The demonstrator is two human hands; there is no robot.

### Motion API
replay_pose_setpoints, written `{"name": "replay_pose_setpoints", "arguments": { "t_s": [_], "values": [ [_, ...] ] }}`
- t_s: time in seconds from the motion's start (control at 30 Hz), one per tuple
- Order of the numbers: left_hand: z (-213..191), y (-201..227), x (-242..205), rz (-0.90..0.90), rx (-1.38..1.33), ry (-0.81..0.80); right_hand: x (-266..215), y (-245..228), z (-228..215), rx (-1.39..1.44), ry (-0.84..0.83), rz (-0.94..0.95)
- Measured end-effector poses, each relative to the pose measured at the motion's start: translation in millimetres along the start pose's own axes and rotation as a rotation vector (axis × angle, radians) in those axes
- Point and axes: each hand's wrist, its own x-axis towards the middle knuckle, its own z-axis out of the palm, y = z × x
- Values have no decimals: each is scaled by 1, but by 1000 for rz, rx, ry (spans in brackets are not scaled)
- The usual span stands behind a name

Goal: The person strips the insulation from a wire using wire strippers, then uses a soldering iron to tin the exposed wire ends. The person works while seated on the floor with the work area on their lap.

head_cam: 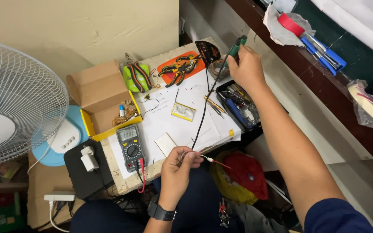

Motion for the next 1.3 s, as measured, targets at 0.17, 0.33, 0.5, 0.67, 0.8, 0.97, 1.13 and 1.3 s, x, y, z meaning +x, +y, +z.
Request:
{"name": "replay_pose_setpoints", "arguments": {
  "t_s": [0.17,0.33,0.5,0.67,0.8,0.97,1.13,1.3],
  "values": [
    [0,0,0,15,14,7,1,9,4,-25,1,-19],
    [1,1,-2,-4,24,15,0,1,0,-1,-17,-2],
    [2,-4,-1,-14,12,21,-1,-5,-5,25,39,-70],
    [2,-6,-3,1,14,17,0,4,5,4,-14,-5],
    [2,-7,-2,11,36,11,3,4,11,24,-72,47],
    [7,-6,-1,-25,37,5,8,-31,-14,84,-202,208],
    [3,-10,4,-24,27,12,-23,-54,-57,40,-332,348],
    [-13,-12,13,28,-68,111,-73,-105,-74,61,-213,137]
  ]
}}
